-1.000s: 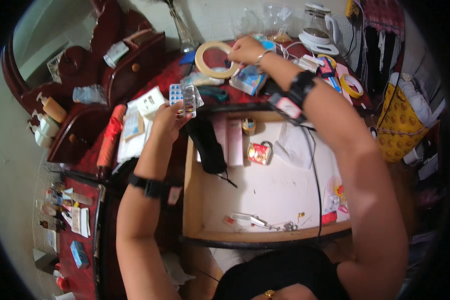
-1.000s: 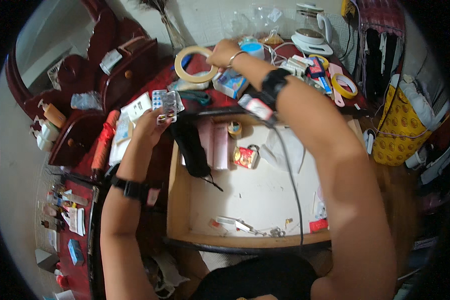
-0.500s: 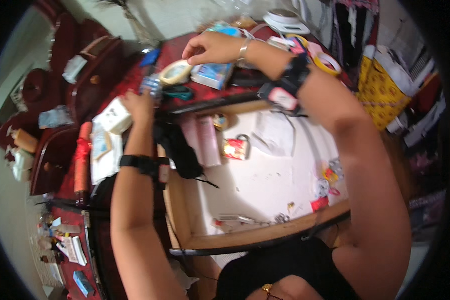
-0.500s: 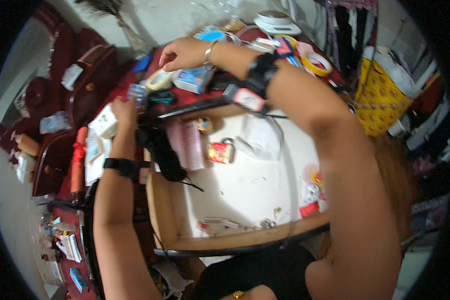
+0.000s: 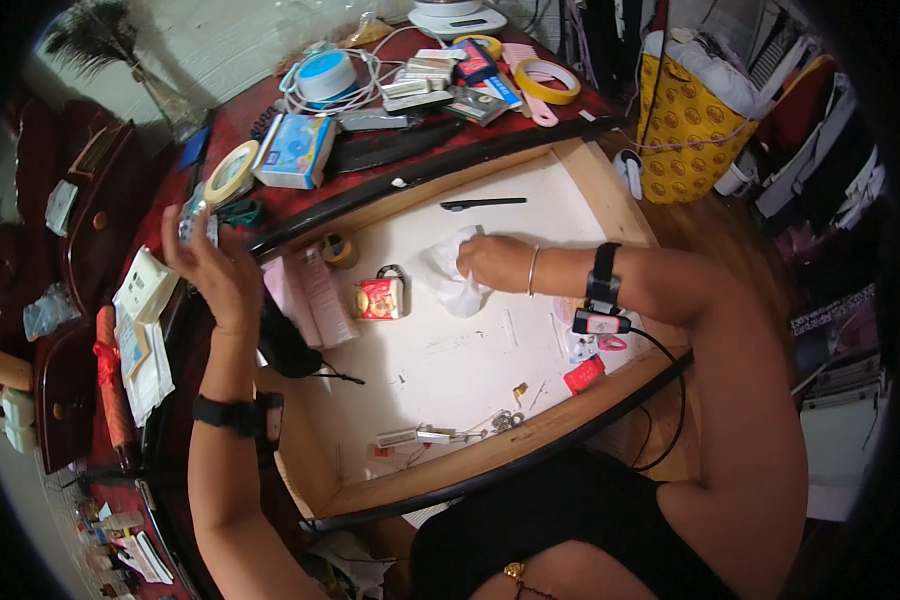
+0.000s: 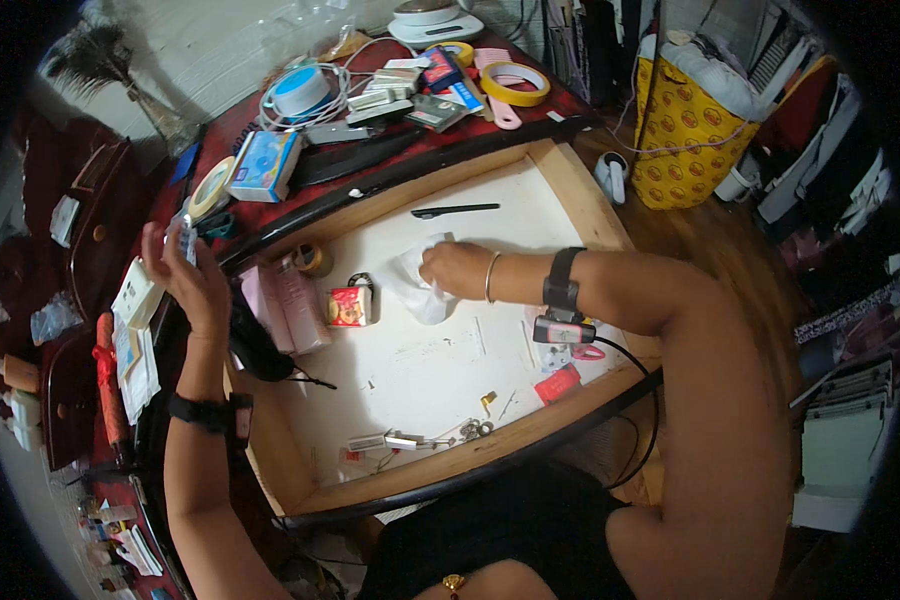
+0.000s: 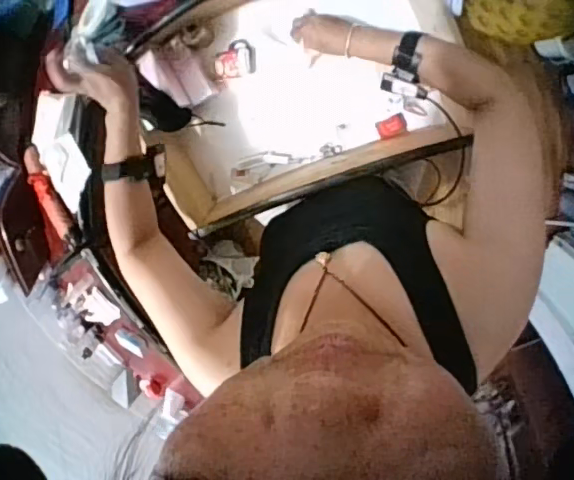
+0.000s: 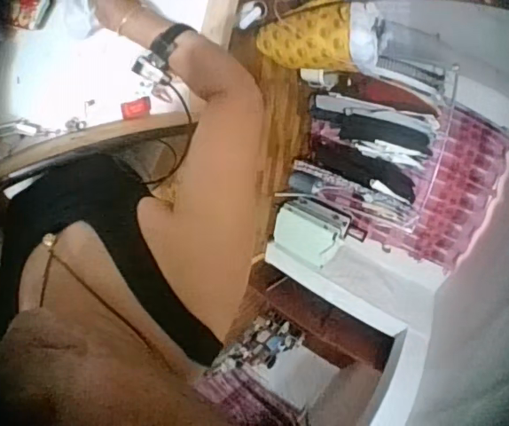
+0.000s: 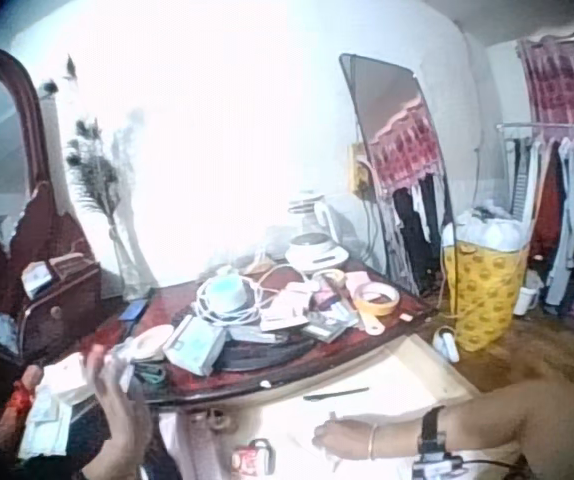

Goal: The person organizes the contents of a dresser drawer by hand, picking up items such as a hairbrush, medicine blister packs, tape, and small containers, and wiping the bottom of the drawer with a white cloth.

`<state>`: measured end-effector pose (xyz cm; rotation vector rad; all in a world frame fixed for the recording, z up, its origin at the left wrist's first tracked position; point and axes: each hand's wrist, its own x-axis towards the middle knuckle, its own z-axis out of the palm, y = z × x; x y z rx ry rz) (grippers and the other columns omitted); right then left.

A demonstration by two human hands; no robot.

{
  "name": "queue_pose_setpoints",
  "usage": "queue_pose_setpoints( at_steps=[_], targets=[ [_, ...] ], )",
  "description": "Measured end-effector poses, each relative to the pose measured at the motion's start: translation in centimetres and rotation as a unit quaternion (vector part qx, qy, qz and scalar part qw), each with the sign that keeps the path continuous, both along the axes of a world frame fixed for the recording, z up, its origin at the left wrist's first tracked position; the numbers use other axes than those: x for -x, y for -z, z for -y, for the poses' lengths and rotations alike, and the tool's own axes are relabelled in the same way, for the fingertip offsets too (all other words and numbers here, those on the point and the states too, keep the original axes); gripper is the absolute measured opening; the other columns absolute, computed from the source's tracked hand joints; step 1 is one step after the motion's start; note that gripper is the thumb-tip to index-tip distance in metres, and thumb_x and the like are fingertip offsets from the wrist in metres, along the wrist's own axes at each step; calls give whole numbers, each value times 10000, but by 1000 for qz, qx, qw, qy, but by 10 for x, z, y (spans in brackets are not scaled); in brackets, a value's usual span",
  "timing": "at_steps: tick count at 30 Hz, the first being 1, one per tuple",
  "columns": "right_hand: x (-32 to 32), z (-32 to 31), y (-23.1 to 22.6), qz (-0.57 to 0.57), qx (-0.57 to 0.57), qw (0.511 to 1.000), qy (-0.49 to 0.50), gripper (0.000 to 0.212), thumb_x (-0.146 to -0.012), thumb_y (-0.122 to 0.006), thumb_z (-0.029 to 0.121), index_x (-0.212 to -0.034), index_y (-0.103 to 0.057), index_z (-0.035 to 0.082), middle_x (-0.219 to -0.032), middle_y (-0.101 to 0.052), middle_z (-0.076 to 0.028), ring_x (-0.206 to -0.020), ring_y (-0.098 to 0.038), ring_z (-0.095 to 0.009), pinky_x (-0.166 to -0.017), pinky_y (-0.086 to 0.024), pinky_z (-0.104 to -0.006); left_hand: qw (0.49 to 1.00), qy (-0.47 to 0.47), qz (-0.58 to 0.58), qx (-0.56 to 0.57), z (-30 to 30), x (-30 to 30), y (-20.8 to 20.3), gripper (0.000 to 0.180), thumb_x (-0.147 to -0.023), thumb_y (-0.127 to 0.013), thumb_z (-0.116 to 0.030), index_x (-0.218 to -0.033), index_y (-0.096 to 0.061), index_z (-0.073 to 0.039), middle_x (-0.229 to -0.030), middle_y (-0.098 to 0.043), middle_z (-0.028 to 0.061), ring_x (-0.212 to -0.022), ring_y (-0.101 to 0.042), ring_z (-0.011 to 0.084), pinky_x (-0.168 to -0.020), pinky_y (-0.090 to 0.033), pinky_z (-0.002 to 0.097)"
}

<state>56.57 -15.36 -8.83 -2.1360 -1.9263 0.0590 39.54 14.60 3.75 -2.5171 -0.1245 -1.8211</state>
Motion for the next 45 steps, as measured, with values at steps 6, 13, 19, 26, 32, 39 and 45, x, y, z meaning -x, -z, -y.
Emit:
queue_pose_setpoints(
  at_steps=[6,13,19,26,32,39,45],
  targets=[
    [-68,46,-82,83,14,971,225,99,-705,-612,77,-798,-634,52,-899,-600,-158,-825,-601,-311,-717,-490,-364,858,310,-406,-50,100,-50,60,388,-689,-487,39,-1066,-555,-19,-1153,-537,135,-1077,-498,295,-923,-399,376],
    [-127,47,-1,171,217,885,374,329,-795,-550,50,-1123,-554,21,-1112,-583,-164,-1077,-552,-270,-853,-481,-365,845,107,-520,-59,148,-149,131,484,-843,-408,-73,-1325,-368,-56,-1308,-418,131,-1221,-382,280,-1026,-297,399],
    [-71,47,3,-5,39,951,306,262,-774,-512,30,-1019,-594,72,-1072,-574,-172,-1061,-522,-309,-891,-424,-352,840,83,-535,-30,136,-144,138,341,-829,-445,-78,-1162,-473,-14,-1135,-491,145,-1083,-474,283,-906,-409,381],
    [-119,61,7,-26,-2,880,475,244,-739,-501,35,-965,-593,32,-907,-584,-162,-956,-535,-316,-869,-424,-368,829,92,-540,-117,121,-77,83,333,-756,-521,-50,-1085,-508,-3,-1104,-493,153,-1061,-476,295,-907,-385,387],
    [-73,-16,51,5,-92,950,297,115,-792,-524,88,-880,-588,51,-890,-567,-106,-892,-535,-301,-798,-429,-363,851,77,-519,-19,74,-22,83,284,-761,-525,-54,-1044,-530,-28,-1040,-501,133,-1006,-489,301,-854,-386,405],
    [-62,-12,1,-163,-51,971,168,300,-771,-540,17,-1052,-601,101,-959,-562,-126,-922,-552,-271,-823,-441,-369,845,186,-477,157,91,29,49,198,-802,-535,5,-999,-516,5,-961,-507,186,-881,-522,375,-773,-431,405],
    [-19,-5,35,-22,-49,997,54,471,-713,-481,-89,-1090,-633,148,-969,-562,-121,-909,-554,-270,-829,-438,-361,829,140,-489,232,97,63,31,200,-818,-542,-28,-1016,-517,-18,-980,-526,176,-869,-547,381,-725,-455,414]
  ],
)
